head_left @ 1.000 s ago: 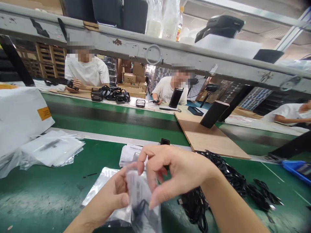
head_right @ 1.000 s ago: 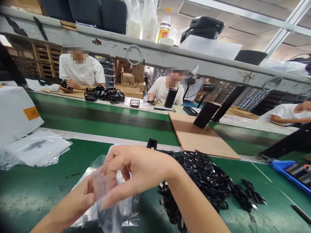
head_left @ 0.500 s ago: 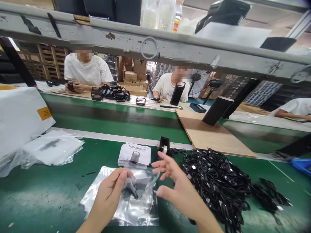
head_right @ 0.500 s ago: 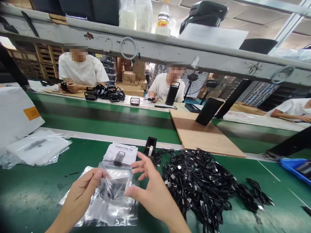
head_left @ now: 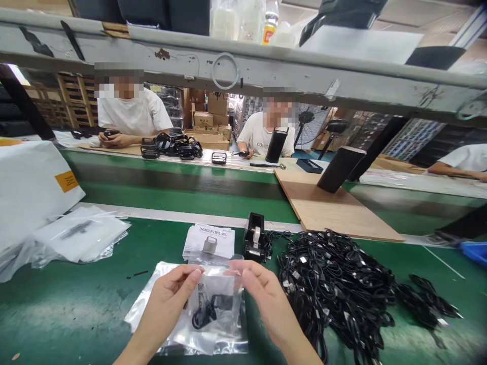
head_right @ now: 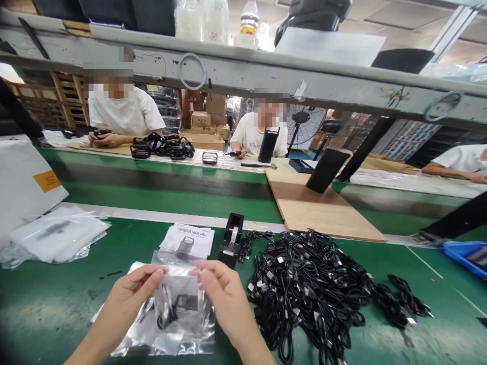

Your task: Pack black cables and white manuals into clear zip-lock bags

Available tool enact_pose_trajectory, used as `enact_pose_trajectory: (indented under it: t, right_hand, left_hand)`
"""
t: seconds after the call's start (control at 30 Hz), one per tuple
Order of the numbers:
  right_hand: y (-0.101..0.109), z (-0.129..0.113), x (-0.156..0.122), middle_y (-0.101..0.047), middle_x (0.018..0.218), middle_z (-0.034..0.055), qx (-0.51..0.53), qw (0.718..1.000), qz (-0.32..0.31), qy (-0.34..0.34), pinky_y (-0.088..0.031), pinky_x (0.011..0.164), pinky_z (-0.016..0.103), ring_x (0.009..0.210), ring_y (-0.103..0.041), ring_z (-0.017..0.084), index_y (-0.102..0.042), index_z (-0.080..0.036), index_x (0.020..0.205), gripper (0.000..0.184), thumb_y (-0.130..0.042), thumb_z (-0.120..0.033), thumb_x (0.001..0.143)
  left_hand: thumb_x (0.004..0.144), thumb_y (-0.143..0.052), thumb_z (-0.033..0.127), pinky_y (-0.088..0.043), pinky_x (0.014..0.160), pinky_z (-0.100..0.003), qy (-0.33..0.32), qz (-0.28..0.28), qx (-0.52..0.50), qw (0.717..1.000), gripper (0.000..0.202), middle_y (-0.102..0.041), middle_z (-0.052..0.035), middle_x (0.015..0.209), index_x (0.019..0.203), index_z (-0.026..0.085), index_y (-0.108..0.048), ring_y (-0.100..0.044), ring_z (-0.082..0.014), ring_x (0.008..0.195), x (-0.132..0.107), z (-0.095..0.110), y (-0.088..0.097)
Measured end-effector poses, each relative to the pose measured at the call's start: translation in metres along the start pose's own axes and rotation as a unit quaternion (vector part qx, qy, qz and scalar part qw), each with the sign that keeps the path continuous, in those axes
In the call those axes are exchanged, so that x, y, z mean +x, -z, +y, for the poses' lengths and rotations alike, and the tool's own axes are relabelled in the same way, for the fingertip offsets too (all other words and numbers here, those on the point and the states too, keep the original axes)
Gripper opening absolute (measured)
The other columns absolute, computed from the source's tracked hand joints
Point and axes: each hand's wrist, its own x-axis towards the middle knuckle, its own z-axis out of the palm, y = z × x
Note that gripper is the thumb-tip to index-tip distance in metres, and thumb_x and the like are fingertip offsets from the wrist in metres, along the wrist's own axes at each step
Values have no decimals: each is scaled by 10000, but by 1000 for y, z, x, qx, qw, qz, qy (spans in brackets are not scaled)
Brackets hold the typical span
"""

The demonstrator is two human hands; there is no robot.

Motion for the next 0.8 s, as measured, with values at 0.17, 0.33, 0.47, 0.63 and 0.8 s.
enact_pose_trajectory:
  t: [0.17,0.33,0.47,0.63,0.8]
  right_hand:
    - [2,2,4,-598,707,15,-145,988,6,49,-425,671,267,697,-535,155,-663,-162,724,77,-615,-222,735]
    - [1,3,5,-617,704,22,-181,981,4,62,-428,628,257,673,-541,153,-699,-170,758,113,-593,-210,757]
    - [4,7,4,-647,743,30,-188,972,-5,137,-450,644,260,704,-584,157,-718,-206,810,209,-523,-134,786]
    - [7,13,2,-639,842,28,-234,950,-27,203,-463,675,259,777,-602,152,-723,-256,794,428,-417,27,700]
    - [7,15,1,-647,872,32,-228,953,-28,199,-463,729,278,820,-599,163,-693,-242,871,351,-424,-39,773]
  left_hand:
    - [643,-684,368,-483,633,-253,-5,-6,5,1000,169,-698,-29,720,685,204,-700,-608,-193,673,2,6,1]
    - [659,-675,357,-477,652,-243,4,-21,-25,999,147,-702,-27,730,693,219,-713,-610,-192,717,2,4,4]
    - [682,-654,428,-448,594,-227,44,-17,-89,995,235,-661,-5,649,739,206,-702,-577,-161,646,-3,5,4]
    - [751,-421,638,-454,742,-306,104,-62,-157,980,527,-682,-66,889,929,198,-650,-599,-222,863,-2,17,8]
    - [651,-660,476,-414,565,-239,52,-136,41,989,366,-643,-14,756,890,200,-645,-554,-164,636,3,19,5]
